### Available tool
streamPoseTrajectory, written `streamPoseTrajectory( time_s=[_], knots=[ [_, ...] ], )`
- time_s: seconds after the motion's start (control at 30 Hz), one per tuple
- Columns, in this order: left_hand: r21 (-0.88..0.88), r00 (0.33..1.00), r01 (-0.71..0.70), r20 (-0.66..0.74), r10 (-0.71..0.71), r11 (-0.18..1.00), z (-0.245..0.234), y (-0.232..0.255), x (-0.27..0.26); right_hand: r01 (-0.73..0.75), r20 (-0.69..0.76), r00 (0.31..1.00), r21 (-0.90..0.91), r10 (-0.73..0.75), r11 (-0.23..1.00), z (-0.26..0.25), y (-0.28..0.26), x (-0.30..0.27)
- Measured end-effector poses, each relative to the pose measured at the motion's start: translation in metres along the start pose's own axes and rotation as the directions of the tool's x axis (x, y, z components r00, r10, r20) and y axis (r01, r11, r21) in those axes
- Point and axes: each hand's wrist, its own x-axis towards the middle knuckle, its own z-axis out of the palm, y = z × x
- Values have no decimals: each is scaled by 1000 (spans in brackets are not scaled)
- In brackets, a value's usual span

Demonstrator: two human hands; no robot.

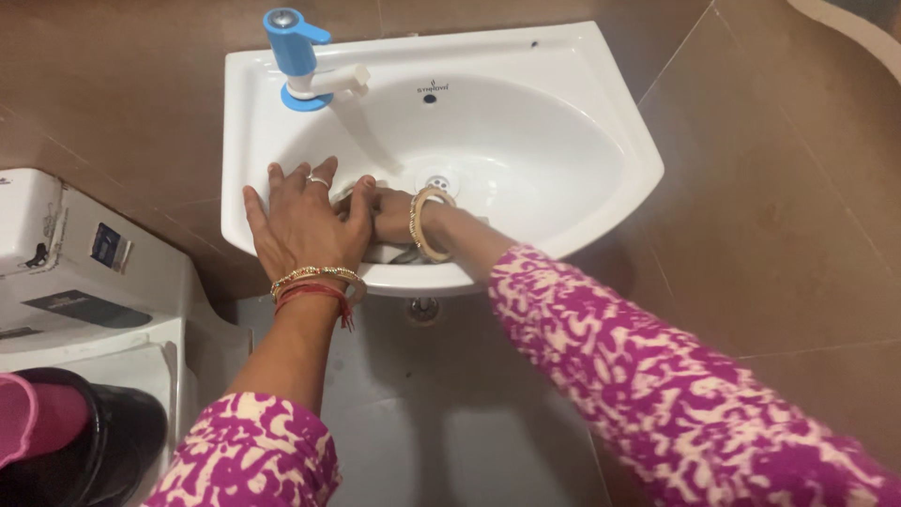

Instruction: The person cleans the interior basin and the outer rim of a white porcelain sink by hand using a damp cloth while the water runs.

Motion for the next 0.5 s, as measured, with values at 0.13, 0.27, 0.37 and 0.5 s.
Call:
streamPoseTrajectory(
  time_s=[0.13, 0.27, 0.37, 0.5],
  knots=[
    [-8, 1000, 3, 17, -3, 1000, -3, 1, -1, -121, 90, 990, 136, 109, 983, -24, -21, -55],
    [-4, 1000, -3, 8, 3, 1000, -2, 1, 0, -108, 145, 981, -133, 127, 985, -66, -42, -118],
    [2, 1000, 3, 18, -3, 1000, 1, 0, -1, -299, 104, 930, -342, 352, 891, -101, -43, -152],
    [14, 1000, -7, 20, 7, 1000, 2, -1, 0, -615, -83, 784, -239, 615, 751, -117, -33, -161]
  ],
)
